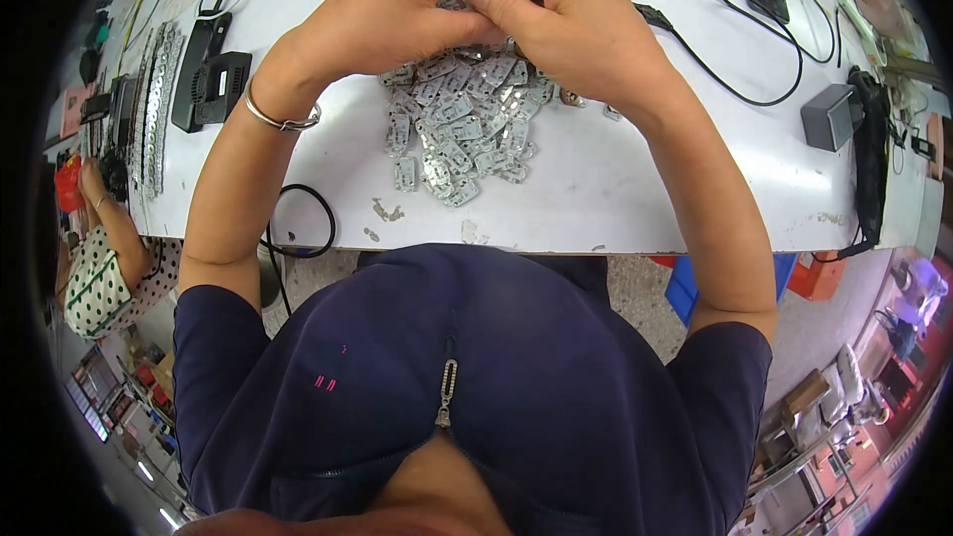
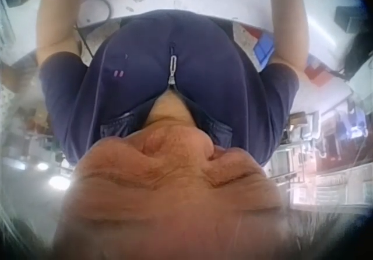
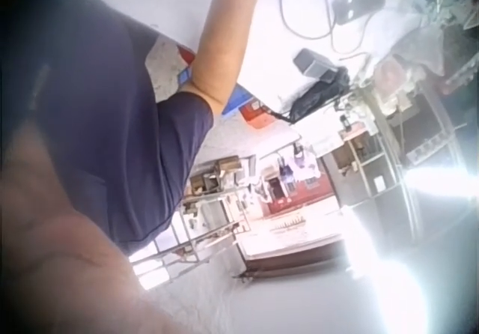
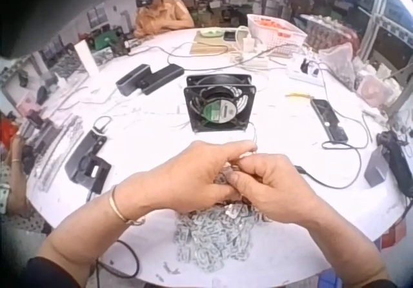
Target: The person assembles small metal parts and components into plastic housings by hand on a workbench.
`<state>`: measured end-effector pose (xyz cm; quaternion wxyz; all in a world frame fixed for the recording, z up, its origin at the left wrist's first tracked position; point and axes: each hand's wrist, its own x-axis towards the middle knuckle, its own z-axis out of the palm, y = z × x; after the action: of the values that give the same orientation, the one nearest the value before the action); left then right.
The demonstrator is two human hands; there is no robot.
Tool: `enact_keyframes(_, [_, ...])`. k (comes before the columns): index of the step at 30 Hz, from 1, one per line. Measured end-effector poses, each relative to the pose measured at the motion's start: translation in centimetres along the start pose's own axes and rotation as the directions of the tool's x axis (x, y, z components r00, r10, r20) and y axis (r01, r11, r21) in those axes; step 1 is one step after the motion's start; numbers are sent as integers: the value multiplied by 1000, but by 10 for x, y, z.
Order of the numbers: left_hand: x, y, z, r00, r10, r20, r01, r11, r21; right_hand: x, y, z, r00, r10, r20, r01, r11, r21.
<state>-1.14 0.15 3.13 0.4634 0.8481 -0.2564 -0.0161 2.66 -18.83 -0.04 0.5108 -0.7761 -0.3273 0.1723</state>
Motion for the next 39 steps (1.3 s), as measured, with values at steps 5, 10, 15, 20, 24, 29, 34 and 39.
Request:
enact_keyframes(5, [1, 18, -17, 973, -225, 51, 225, 974, 0, 3, 4, -13, 997, 59, 39, -63, 991, 120])
enact_keyframes(10, [-6, -11, -20, 775, -515, 365, 623, 719, -308, 4, 5, -9, 998, 25, 55, -32, 991, 131])
enact_keyframes(15, [-17, -17, -26, 856, -359, 373, 502, 751, -429, 9, -1, -19, 955, 75, 286, -185, 907, 378])
enact_keyframes(20, [-16, -12, -22, 937, -252, 240, 348, 668, -658, 13, 7, -16, 969, 141, 205, -214, 891, 400])
enact_keyframes(24, [-14, -47, -9, 900, 346, -267, -403, 893, -202, 15, -2, -6, 977, 213, 20, -212, 956, 201])
enact_keyframes(29, [-16, -32, 3, 942, 129, -308, 2, 920, 391, 20, -2, -10, 974, 226, -5, -224, 970, 99])
enact_keyframes(34, [-15, -36, 5, 908, 284, -309, -43, 795, 604, 24, -13, -4, 977, 196, -87, -187, 977, 103])
enact_keyframes(39, [-9, -51, 2, 860, 342, -379, -58, 802, 594, 36, -1, -1, 983, 129, -134, -128, 992, 15])
